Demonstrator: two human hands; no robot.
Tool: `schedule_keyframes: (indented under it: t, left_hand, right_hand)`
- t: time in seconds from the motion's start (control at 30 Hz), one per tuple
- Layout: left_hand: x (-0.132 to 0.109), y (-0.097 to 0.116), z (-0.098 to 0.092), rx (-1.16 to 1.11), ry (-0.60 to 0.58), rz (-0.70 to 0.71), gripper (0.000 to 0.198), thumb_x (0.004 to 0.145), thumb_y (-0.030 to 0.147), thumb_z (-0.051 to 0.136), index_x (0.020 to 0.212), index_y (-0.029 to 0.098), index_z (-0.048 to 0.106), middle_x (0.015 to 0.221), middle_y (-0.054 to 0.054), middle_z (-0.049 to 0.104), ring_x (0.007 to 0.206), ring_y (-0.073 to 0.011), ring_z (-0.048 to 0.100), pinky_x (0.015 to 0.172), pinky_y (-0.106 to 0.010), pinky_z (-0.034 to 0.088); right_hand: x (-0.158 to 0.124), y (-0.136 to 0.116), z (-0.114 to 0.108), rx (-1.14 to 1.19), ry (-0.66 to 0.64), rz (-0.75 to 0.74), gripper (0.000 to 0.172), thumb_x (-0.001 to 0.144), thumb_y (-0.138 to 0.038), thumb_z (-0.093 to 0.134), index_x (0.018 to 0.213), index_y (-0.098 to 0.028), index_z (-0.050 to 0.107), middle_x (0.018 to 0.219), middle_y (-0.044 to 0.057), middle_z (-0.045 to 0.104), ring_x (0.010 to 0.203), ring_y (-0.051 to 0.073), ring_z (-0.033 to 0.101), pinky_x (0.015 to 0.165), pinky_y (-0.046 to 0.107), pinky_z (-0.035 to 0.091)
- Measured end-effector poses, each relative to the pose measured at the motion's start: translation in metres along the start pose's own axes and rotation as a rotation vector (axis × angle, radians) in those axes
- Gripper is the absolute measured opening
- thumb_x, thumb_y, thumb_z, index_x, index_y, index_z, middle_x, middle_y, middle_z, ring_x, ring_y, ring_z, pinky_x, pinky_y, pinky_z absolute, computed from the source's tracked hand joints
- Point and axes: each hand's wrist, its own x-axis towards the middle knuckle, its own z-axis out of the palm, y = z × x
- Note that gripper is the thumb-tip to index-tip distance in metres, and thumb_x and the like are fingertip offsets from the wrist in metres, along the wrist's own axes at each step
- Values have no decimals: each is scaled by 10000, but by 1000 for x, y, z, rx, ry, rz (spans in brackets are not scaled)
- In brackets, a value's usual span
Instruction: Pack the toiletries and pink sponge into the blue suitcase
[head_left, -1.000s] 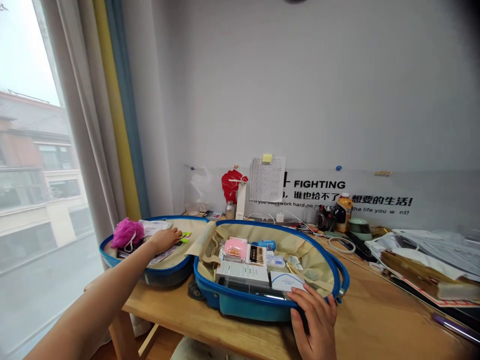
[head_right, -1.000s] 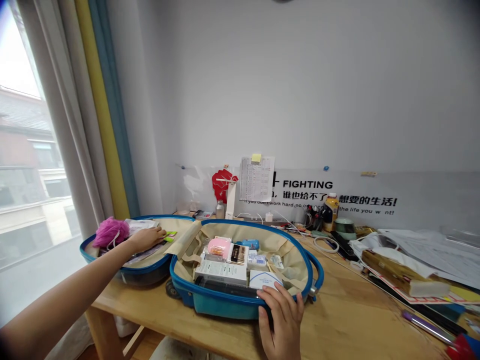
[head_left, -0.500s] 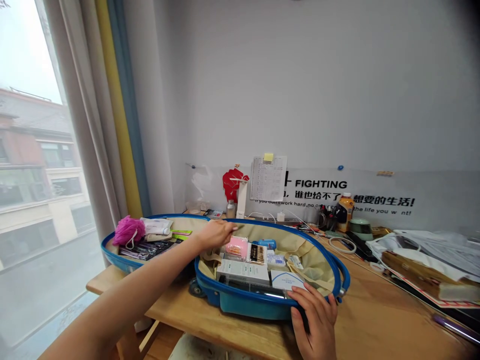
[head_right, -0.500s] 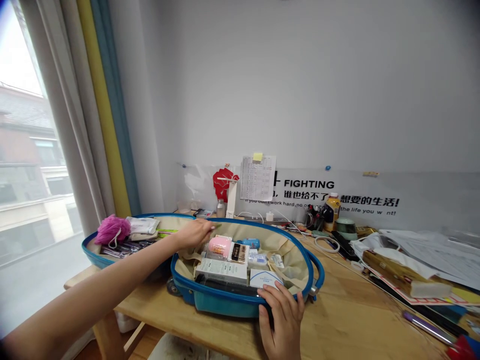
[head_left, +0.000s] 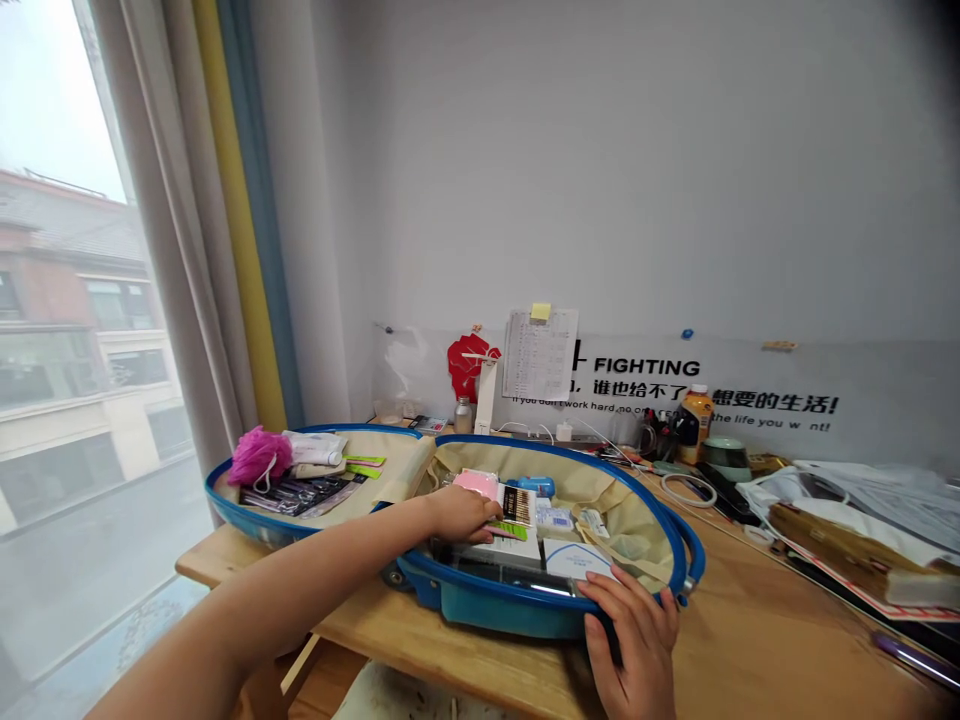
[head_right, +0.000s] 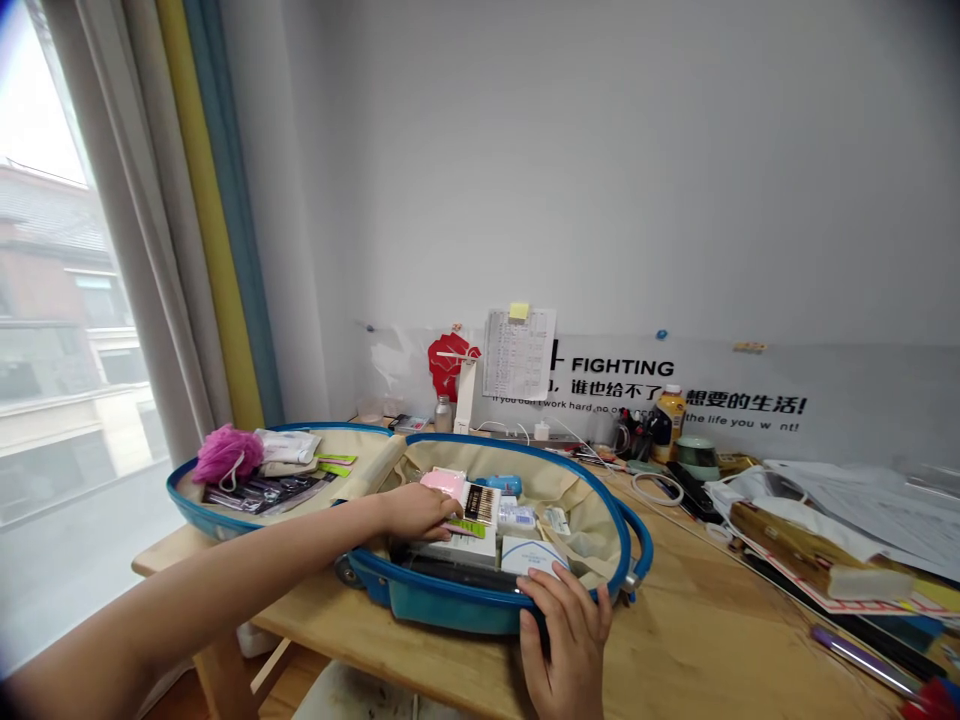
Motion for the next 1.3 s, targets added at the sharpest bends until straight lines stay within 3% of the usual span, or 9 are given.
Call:
schedule_keyframes:
  t: [0.33,0.5,0.67,1.03,1.17,1.3]
  left_hand:
    - [0,-1,0,-31,-11,14,455,884,473,539,1275,247,485,1185,-94,658,1042,-243,649,827,-327,508]
    - [-2,6,-6,-25,-1,-16,342,953,418,397,1208,230,528,1171,-88,659,1033,-225,647,838,-326,499]
    - [-4,9,-12,-1,21,-31,259,923,367,450,1090,205,563,1134,-96,659,1021,-236,638,855,-342,485]
    - [-2,10,-10,-58,-47,-68,235,887,432,493,927,222,590,911,-57,710,833,-217,668,715,-306,493]
    - [-4,4,-19,-99,69,-206,268,919,441,448,984,228,598,987,-49,705,890,-203,661,755,-291,491]
    - [-18,-32,-33,-121,263,-462,367,1000,366,243,1146,233,553,1140,-54,660,1030,-182,619,854,-290,469]
  right_hand:
    - [0,2,1,-9,-2,-16,189,911,-268,425,1007,-235,585,935,33,682,1008,222,587,1091,422,196]
    - [-3,3,2,-14,-13,-11,194,914,-268,421,1008,-228,586,946,41,678,1024,226,575,1100,436,183]
    - [-3,3,2,-19,-16,-6,198,917,-272,417,1011,-232,587,940,36,679,1020,224,579,1095,439,195]
    - [-4,4,3,-16,-4,-1,200,917,-286,423,1010,-241,594,936,27,685,1019,220,593,1099,430,192]
    - [-4,3,3,-20,3,-5,199,914,-285,424,1008,-237,593,927,27,689,1015,218,592,1098,424,195]
    - [-5,4,3,-22,-2,-2,199,908,-279,427,1007,-243,597,935,21,691,1009,215,606,1099,423,193]
